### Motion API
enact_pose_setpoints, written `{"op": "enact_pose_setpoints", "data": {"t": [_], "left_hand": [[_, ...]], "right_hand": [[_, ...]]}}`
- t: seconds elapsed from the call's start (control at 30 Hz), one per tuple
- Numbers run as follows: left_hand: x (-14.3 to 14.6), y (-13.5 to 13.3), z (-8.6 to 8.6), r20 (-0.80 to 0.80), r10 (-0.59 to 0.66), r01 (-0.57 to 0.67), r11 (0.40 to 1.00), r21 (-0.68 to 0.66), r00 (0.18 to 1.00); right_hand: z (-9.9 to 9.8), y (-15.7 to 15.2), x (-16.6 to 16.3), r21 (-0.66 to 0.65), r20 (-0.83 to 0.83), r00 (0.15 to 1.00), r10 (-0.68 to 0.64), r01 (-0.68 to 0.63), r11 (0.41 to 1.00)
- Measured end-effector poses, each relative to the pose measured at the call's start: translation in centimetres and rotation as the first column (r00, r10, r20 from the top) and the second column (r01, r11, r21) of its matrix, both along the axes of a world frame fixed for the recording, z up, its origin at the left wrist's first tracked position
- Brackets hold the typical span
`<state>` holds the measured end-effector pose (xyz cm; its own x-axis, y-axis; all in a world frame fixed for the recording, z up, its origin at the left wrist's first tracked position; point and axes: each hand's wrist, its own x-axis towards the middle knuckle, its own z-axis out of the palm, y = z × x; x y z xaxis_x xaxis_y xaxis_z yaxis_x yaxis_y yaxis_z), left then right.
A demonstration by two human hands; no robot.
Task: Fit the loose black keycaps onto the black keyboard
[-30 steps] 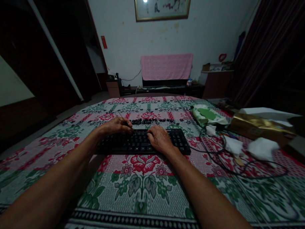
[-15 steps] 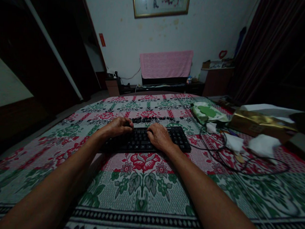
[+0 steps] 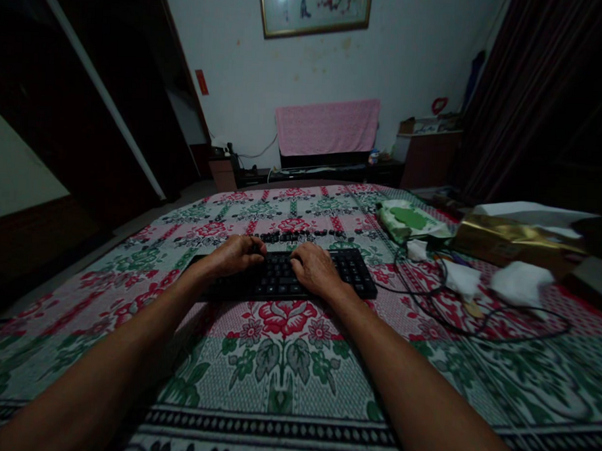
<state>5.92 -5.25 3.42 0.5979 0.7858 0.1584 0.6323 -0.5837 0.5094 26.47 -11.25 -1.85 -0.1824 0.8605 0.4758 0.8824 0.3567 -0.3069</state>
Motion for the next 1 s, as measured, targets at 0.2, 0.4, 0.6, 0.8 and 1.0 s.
{"op": "enact_pose_setpoints", "data": {"t": [0.2,0.4,0.6,0.8,1.0], "left_hand": [[0.1,1.2,0.4,0.104,0.029,-0.008,0.98,-0.2,0.994],[0.4,1.2,1.6,0.187,0.031,0.056,0.894,-0.444,0.982],[0.2,2.2,1.4,0.186,0.045,0.053,0.87,-0.491,0.981],[0.2,2.0,1.0,0.172,-0.005,0.085,0.883,-0.461,0.985],[-1.1,0.9,-1.7,0.256,-0.009,0.048,0.988,-0.148,0.967]], "right_hand": [[0.0,0.0,0.0,-0.001,0.005,1.0,0.004,-0.004,1.0],[0.0,0.1,0.0,-0.014,0.004,1.0,-0.002,0.002,1.0],[-0.1,0.3,0.1,-0.007,0.01,1.0,0.005,-0.004,1.0],[0.0,0.2,0.0,-0.006,0.002,1.0,0.003,-0.003,1.0],[-0.1,0.1,0.1,0.004,0.004,1.0,-0.003,0.003,1.0]]}}
